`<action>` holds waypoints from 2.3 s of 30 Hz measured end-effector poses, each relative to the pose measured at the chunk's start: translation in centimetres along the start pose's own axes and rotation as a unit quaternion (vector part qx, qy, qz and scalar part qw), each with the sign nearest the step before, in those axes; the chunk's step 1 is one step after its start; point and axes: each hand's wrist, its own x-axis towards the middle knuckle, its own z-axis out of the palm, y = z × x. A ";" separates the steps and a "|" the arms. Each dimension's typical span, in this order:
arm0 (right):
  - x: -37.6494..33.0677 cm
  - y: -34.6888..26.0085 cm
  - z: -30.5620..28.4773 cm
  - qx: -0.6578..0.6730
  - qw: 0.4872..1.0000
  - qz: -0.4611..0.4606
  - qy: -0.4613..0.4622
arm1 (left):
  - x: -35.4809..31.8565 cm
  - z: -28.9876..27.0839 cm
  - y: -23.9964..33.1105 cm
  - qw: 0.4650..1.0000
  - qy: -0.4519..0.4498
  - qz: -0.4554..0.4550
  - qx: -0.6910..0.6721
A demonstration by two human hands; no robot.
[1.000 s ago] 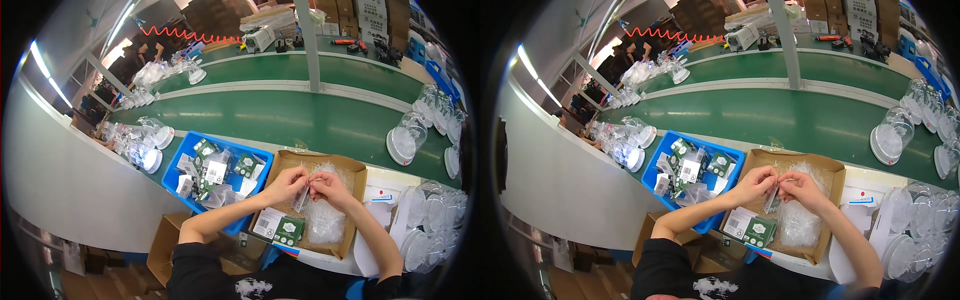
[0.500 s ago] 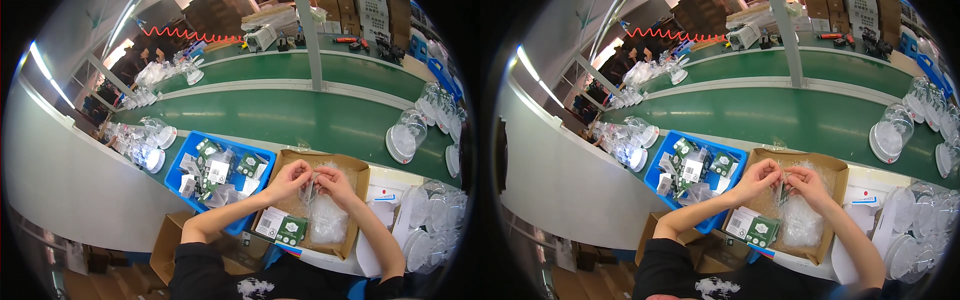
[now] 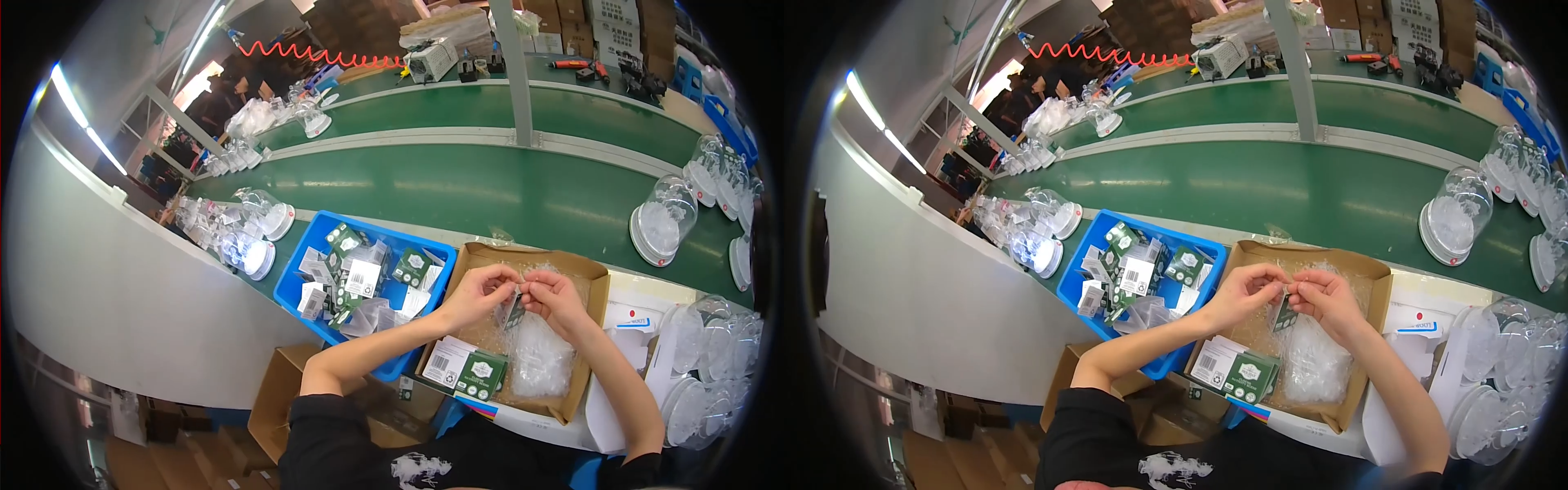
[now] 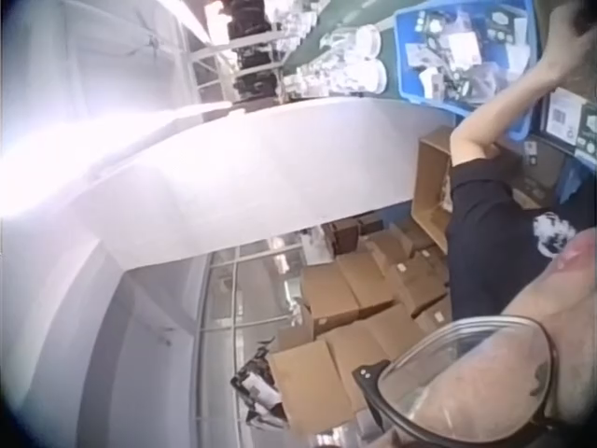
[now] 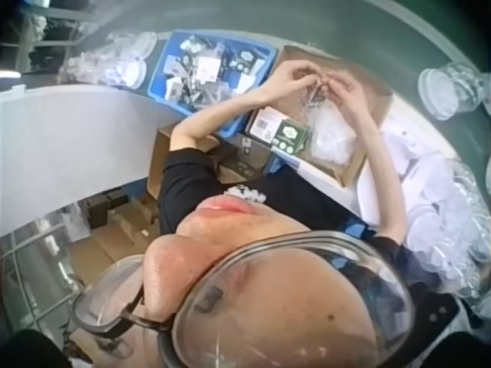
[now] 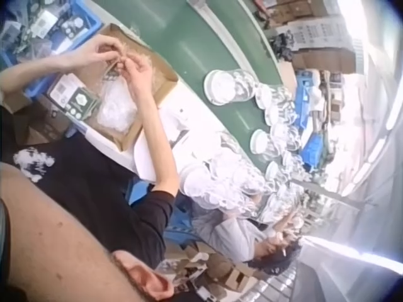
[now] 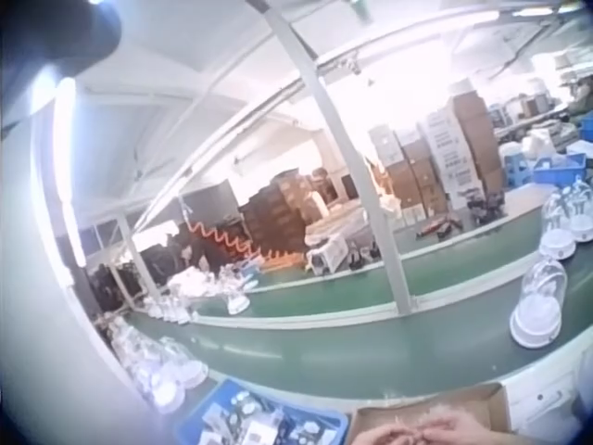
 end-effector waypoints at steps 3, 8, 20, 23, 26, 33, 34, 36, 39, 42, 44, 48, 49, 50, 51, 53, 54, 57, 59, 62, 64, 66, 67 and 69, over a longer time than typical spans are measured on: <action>0.1 0.1 -0.3 0.000 1.000 0.031 -0.005 | -0.1 0.0 0.1 1.000 0.009 -0.006 0.029; 0.3 0.3 -0.5 0.007 1.000 -0.008 -0.010 | 0.1 0.0 0.1 0.999 0.007 -0.007 0.032; -0.1 0.7 -0.1 -0.115 0.993 -0.025 0.005 | -0.3 0.3 0.2 0.999 0.011 0.017 0.046; -0.1 0.7 0.4 -0.164 0.985 -0.050 0.009 | -0.2 0.2 0.1 0.998 0.015 0.023 0.057; 0.0 0.6 0.6 -0.135 0.989 -0.053 0.021 | -0.4 -0.2 0.0 0.998 -0.013 0.006 0.057; -0.2 0.4 0.9 -0.186 0.979 -0.083 -0.007 | -0.4 -0.1 0.4 0.997 -0.007 -0.004 0.080; -0.4 0.3 0.9 -0.197 0.977 -0.082 -0.006 | -0.4 0.0 0.4 0.995 -0.007 0.002 0.095; -0.1 0.5 0.7 -0.198 0.976 -0.090 -0.002 | -0.2 0.0 0.4 0.995 -0.007 -0.007 0.096; -0.2 0.7 0.7 -0.198 0.975 -0.101 -0.001 | -0.4 0.1 0.6 0.995 -0.005 -0.018 0.102; 0.0 0.8 0.9 -0.196 0.974 -0.112 0.013 | -0.4 -0.1 0.6 0.993 -0.011 0.001 0.118; -0.2 1.0 0.8 -0.191 0.975 -0.108 0.024 | -0.5 0.2 0.5 0.992 -0.010 0.012 0.125; -0.4 0.7 1.1 -0.223 0.968 -0.114 0.028 | -0.5 0.4 0.5 0.989 0.013 0.041 0.140; -0.5 0.5 1.2 -0.248 0.962 -0.115 0.026 | -0.3 0.4 0.5 0.990 0.015 0.041 0.136; -0.5 0.4 1.4 -0.248 0.961 -0.117 0.027 | -0.3 0.3 0.6 0.990 0.013 0.042 0.137; -0.4 0.3 1.8 -0.241 0.963 -0.116 0.030 | -0.3 0.1 0.7 0.990 0.017 0.036 0.137; -0.7 0.6 1.8 -0.233 0.966 -0.109 0.032 | -0.5 0.4 0.6 0.990 0.024 0.024 0.134; -0.6 0.7 1.6 -0.238 0.963 -0.120 0.035 | -0.3 0.4 0.7 0.990 0.017 0.030 0.139; -0.8 1.0 1.3 -0.273 0.951 -0.143 0.036 | -0.4 0.5 0.7 0.987 0.004 0.044 0.153; -0.7 0.9 1.1 -0.306 0.939 -0.155 0.034 | -0.2 0.5 0.8 0.986 -0.002 0.055 0.160; -0.8 1.0 1.2 -0.285 0.950 -0.127 0.038 | -0.4 0.7 0.7 0.988 0.015 0.055 0.140; -0.5 0.9 1.1 -0.232 0.962 -0.134 0.048 | -0.2 0.7 0.4 0.979 0.042 0.103 0.174; -0.2 0.8 0.8 -0.220 0.965 -0.133 0.059 | -0.1 0.3 1.8 0.967 0.075 0.142 0.198; -0.2 0.8 0.8 -0.209 0.967 -0.131 0.069 | -0.4 0.4 3.3 0.979 0.085 0.138 0.123; 0.0 1.2 0.2 -0.215 0.965 -0.125 0.083 | -2.1 0.9 7.1 0.993 0.052 0.109 -0.005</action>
